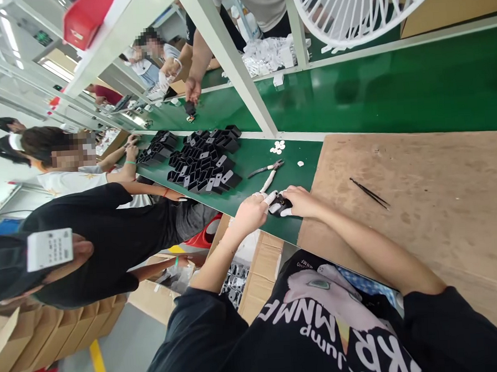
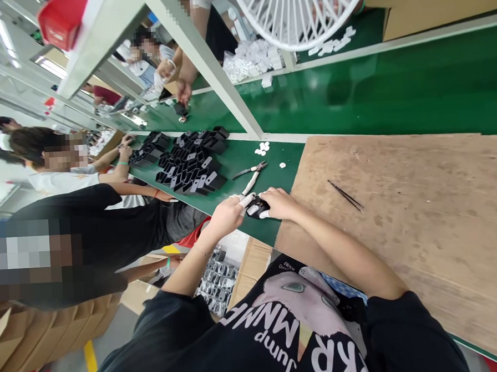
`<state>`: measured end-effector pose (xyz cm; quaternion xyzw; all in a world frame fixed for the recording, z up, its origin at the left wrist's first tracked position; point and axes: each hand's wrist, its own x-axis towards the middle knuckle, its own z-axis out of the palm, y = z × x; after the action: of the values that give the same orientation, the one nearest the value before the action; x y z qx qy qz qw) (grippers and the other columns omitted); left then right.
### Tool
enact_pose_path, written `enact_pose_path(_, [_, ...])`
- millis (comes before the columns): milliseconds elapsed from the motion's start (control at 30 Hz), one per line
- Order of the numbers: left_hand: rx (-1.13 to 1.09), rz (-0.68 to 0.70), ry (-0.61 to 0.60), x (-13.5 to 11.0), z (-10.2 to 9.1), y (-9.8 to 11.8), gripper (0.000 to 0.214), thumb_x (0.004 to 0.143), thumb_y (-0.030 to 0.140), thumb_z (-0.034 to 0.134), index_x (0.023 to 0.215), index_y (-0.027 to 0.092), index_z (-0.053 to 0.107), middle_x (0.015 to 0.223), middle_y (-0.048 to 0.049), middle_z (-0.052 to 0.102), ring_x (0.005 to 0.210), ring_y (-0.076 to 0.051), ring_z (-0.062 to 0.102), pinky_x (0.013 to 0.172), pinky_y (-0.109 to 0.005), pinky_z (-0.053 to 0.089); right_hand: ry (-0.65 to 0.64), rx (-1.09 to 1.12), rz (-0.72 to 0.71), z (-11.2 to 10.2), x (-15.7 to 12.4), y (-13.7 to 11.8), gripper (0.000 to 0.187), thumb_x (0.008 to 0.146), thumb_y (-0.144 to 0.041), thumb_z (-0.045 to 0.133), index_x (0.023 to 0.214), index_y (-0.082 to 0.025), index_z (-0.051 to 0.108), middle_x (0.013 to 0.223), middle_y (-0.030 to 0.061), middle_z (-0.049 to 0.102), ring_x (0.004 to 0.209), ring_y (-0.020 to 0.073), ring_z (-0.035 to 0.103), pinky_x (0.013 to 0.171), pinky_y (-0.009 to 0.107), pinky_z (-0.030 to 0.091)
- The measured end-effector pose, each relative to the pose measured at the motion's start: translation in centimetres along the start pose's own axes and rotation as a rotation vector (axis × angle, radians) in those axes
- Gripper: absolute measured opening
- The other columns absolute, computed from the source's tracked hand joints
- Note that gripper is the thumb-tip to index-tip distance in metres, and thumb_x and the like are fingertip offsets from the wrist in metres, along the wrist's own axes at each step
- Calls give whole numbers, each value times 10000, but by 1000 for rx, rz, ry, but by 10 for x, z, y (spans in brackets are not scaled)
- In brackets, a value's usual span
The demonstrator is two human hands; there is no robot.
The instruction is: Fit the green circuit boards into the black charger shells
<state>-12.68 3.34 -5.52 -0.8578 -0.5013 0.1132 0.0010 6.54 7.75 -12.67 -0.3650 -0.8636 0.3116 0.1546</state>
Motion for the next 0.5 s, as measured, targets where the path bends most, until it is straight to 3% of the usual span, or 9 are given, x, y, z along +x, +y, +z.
enact_pose_path(100, [-48,-2,38,-10,14,9,570,891,213,414,1437,51,407,1218,-224,628,1092,-335,603,914,-483,495,5,-3,6,-1,-1,-1,322,791,-371,733,1002,-158,615,1049,123,649,1084,284,551,932,383,407])
enact_pose_path(200, [-193,-49,138,-11,31,15,591,958,361,352,1453,39,375,1322,-256,572,1181,-360,573,964,-531,478,5,-3,10,0,-1,-2,323,798,-375,727,1007,-158,612,1052,125,648,1093,289,548,937,390,405])
enact_pose_path(300, [-402,-87,320,-7,54,17,520,991,365,291,1402,100,467,1320,-216,587,1235,-306,561,1028,-500,469,6,-3,12,0,-1,-2,318,799,-383,726,996,-159,613,1042,123,652,1097,292,544,939,395,405])
enact_pose_path(400, [-585,-45,538,-4,74,18,441,993,346,331,1346,172,531,1327,-164,584,1250,-244,559,1045,-445,479,10,-2,6,0,-2,-2,308,801,-372,725,1001,-165,615,1068,123,652,1106,286,540,950,395,404])
enact_pose_path(500, [-619,-17,634,-2,83,16,405,989,331,360,1317,196,555,1323,-156,571,1239,-223,564,1025,-434,495,10,-2,-11,0,-3,-1,292,807,-357,719,1008,-170,618,1077,122,656,1114,282,542,955,398,408])
